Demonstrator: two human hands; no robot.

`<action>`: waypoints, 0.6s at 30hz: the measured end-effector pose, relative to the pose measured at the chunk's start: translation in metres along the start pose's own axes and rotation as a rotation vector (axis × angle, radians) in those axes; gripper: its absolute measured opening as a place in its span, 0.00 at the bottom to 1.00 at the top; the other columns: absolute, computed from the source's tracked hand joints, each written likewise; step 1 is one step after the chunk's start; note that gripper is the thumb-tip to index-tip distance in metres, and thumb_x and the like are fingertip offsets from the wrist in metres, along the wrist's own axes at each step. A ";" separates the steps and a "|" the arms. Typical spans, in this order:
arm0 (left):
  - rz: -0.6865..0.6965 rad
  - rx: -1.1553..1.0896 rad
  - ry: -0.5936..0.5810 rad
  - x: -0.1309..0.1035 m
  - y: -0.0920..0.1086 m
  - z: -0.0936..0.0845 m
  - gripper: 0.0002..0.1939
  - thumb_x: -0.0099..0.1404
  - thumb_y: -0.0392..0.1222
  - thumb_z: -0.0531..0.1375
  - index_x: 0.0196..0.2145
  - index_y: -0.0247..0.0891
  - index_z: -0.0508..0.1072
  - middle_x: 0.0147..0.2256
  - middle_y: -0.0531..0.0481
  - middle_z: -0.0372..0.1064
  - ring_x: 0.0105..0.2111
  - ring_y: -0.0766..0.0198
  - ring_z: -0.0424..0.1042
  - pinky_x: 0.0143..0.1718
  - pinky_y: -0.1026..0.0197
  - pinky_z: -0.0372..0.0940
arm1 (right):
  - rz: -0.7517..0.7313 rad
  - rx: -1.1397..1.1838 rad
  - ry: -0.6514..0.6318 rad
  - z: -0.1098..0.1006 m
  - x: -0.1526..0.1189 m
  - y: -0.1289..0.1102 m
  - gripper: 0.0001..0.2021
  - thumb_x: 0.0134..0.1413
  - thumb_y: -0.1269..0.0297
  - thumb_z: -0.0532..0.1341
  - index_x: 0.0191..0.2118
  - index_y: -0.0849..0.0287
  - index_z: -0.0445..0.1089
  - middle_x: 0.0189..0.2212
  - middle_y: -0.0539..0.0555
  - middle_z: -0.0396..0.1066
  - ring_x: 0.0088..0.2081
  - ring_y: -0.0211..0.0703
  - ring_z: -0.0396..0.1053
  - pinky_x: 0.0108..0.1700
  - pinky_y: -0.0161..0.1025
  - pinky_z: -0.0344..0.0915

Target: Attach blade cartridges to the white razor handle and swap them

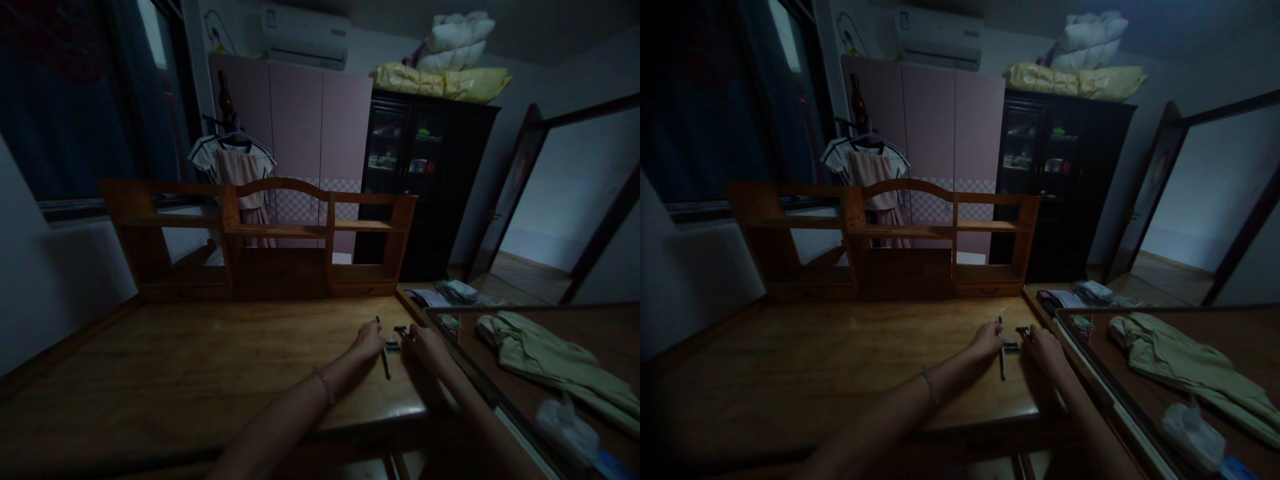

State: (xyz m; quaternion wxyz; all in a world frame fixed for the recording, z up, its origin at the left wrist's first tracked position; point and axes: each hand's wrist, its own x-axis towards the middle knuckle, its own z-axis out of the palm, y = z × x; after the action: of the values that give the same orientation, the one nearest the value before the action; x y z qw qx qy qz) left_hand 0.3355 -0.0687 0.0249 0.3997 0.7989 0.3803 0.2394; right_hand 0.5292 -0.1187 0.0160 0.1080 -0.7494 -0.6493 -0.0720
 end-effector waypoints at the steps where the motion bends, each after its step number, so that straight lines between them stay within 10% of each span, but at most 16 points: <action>1: -0.045 0.040 0.049 0.001 -0.003 0.003 0.21 0.57 0.36 0.57 0.49 0.30 0.69 0.49 0.28 0.64 0.51 0.46 0.62 0.45 0.54 0.56 | 0.000 0.007 0.000 0.000 0.000 -0.001 0.09 0.59 0.61 0.54 0.36 0.61 0.68 0.32 0.62 0.73 0.35 0.49 0.71 0.29 0.36 0.52; 12: -0.135 0.185 0.197 -0.004 -0.021 0.002 0.19 0.55 0.41 0.60 0.46 0.39 0.73 0.43 0.43 0.72 0.41 0.58 0.70 0.39 0.62 0.60 | 0.061 -0.002 0.177 -0.016 -0.011 -0.021 0.16 0.61 0.52 0.51 0.35 0.60 0.67 0.30 0.58 0.73 0.34 0.48 0.72 0.29 0.36 0.53; 18: -0.019 0.097 0.232 -0.014 -0.023 -0.015 0.24 0.56 0.41 0.60 0.51 0.39 0.69 0.34 0.47 0.73 0.34 0.62 0.70 0.33 0.65 0.61 | 0.001 0.197 0.500 -0.090 -0.047 -0.063 0.16 0.62 0.53 0.50 0.34 0.60 0.67 0.27 0.54 0.70 0.27 0.41 0.68 0.28 0.35 0.55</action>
State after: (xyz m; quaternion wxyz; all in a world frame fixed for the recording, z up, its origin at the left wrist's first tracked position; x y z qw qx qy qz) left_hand 0.3073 -0.0647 0.0133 0.3161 0.7806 0.4427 0.3078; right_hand 0.4627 -0.1782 0.0959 0.3375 -0.6944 -0.6060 -0.1915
